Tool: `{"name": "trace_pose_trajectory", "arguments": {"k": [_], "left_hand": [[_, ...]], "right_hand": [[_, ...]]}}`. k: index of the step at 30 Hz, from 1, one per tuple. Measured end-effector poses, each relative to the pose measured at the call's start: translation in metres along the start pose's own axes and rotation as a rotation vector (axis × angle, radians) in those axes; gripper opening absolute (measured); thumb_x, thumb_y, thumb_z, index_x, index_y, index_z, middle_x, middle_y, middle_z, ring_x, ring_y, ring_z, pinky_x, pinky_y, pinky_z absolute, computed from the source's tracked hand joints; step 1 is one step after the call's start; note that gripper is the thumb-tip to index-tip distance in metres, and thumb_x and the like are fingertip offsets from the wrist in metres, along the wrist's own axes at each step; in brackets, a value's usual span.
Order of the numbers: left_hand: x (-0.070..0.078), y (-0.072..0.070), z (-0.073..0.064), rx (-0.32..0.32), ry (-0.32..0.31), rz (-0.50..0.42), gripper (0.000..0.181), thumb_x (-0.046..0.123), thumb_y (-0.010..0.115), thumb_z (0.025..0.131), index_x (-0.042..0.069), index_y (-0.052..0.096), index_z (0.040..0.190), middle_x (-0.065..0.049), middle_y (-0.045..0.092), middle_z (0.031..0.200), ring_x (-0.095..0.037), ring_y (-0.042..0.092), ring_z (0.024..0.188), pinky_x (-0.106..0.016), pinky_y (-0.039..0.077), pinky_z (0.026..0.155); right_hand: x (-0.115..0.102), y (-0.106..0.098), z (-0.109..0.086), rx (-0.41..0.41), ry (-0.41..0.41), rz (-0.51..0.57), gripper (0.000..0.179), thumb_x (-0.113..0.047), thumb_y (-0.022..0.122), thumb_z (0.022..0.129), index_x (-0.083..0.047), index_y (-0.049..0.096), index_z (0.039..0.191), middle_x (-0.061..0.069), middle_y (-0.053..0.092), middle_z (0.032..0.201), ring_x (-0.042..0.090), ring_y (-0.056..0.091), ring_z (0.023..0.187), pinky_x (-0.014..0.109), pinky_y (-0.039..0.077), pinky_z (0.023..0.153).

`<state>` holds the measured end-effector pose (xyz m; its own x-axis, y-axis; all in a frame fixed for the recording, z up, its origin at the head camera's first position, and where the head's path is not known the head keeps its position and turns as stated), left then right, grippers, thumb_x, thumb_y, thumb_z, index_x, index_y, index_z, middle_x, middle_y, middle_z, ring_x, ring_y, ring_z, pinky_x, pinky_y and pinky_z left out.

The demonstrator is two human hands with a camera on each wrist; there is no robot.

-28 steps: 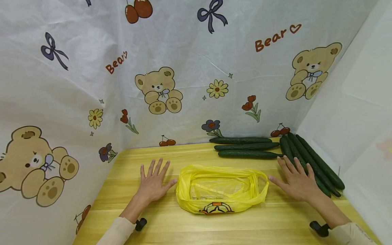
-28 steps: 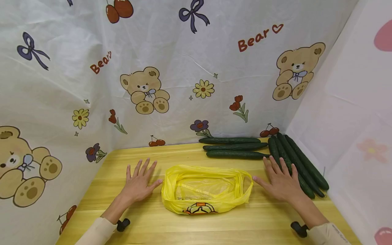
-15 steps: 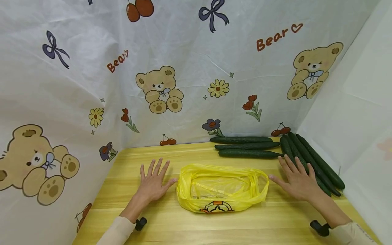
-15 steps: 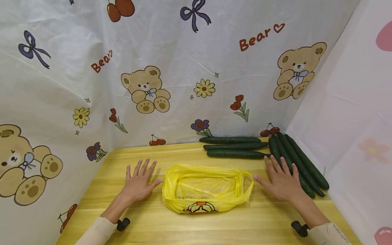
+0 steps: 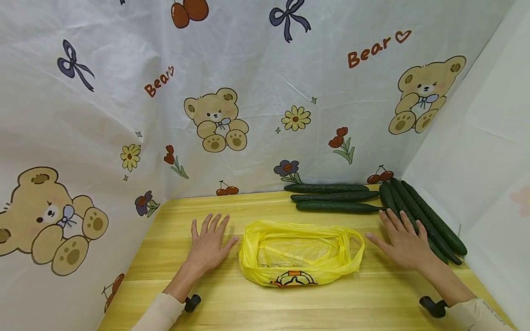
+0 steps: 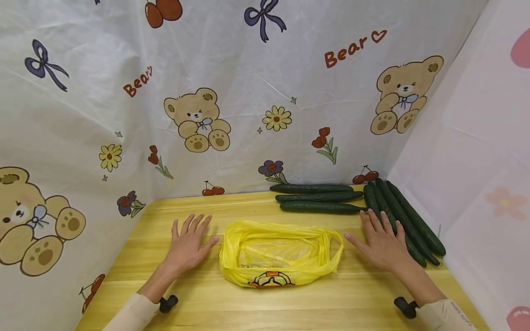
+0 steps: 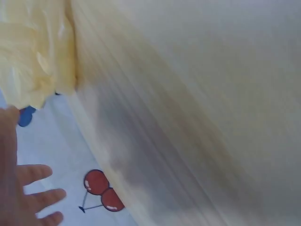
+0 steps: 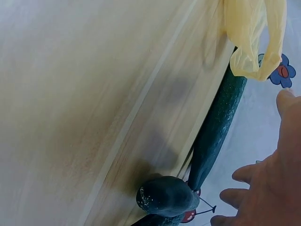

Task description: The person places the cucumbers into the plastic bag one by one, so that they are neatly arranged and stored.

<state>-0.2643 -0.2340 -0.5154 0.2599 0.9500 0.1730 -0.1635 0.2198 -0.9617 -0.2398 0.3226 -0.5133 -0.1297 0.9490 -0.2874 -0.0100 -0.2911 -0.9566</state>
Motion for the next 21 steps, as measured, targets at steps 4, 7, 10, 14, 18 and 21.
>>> {"name": "trace_pose_trajectory", "arguments": {"k": [4,7,10,14,18,21], "left_hand": [[0.010,-0.008,0.002,0.081,0.032,-0.066,0.056,0.054,0.058,0.109,0.020,0.060,0.153,-0.010,0.066,0.148,-0.037,0.055,0.144,-0.066,0.034,0.121],[0.018,-0.009,0.004,0.044,0.022,-0.218,0.041,0.040,0.060,0.111,0.020,0.065,0.146,-0.005,0.075,0.129,-0.029,0.070,0.119,-0.054,0.055,0.100],[0.022,-0.005,0.006,-0.064,-0.028,-0.418,0.035,0.034,0.061,0.111,0.022,0.066,0.143,-0.002,0.077,0.118,-0.020,0.073,0.104,-0.046,0.061,0.089],[0.024,0.004,0.007,-0.160,-0.072,-0.619,0.029,0.034,0.061,0.111,0.024,0.067,0.138,-0.001,0.076,0.115,-0.013,0.071,0.098,-0.039,0.059,0.088],[0.025,0.008,0.006,-0.164,-0.077,-0.697,0.024,0.034,0.062,0.111,0.024,0.068,0.132,-0.002,0.076,0.115,-0.011,0.070,0.096,-0.035,0.058,0.086],[0.027,0.008,0.005,-0.147,-0.085,-0.728,0.024,0.038,0.061,0.111,0.024,0.068,0.130,-0.003,0.076,0.116,-0.012,0.070,0.095,-0.035,0.057,0.086]], "right_hand": [[0.002,0.000,0.006,0.019,-0.012,0.025,0.093,-0.067,0.048,0.107,-0.008,0.020,0.173,0.031,0.023,0.175,0.062,0.015,0.159,0.086,0.005,0.117],[0.006,0.000,0.011,0.039,-0.025,0.041,0.087,-0.063,0.047,0.109,-0.005,0.025,0.171,0.033,0.030,0.171,0.063,0.020,0.156,0.085,0.010,0.113],[0.010,0.001,0.016,0.044,-0.041,0.058,0.082,-0.059,0.048,0.111,-0.003,0.032,0.168,0.033,0.034,0.168,0.062,0.022,0.154,0.083,0.015,0.111],[0.011,-0.002,0.026,0.037,-0.061,0.082,0.073,-0.055,0.047,0.112,-0.003,0.041,0.163,0.032,0.039,0.166,0.061,0.024,0.154,0.083,0.018,0.110],[0.017,-0.010,0.041,0.040,-0.071,0.110,0.063,-0.049,0.044,0.115,-0.002,0.050,0.157,0.035,0.044,0.161,0.063,0.028,0.150,0.084,0.022,0.107],[0.022,-0.015,0.052,0.035,-0.076,0.131,0.059,-0.046,0.043,0.116,-0.002,0.054,0.154,0.036,0.047,0.159,0.064,0.031,0.146,0.084,0.025,0.104]]}}
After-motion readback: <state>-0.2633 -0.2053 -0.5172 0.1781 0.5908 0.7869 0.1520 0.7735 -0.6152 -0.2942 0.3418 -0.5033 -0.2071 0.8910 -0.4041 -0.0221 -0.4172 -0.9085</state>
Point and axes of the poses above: each hand's wrist, its own z-axis towards the middle knuckle, its own y-axis out of the palm, x = y × z, the point moved 4 cm from there along z, towards the middle knuckle
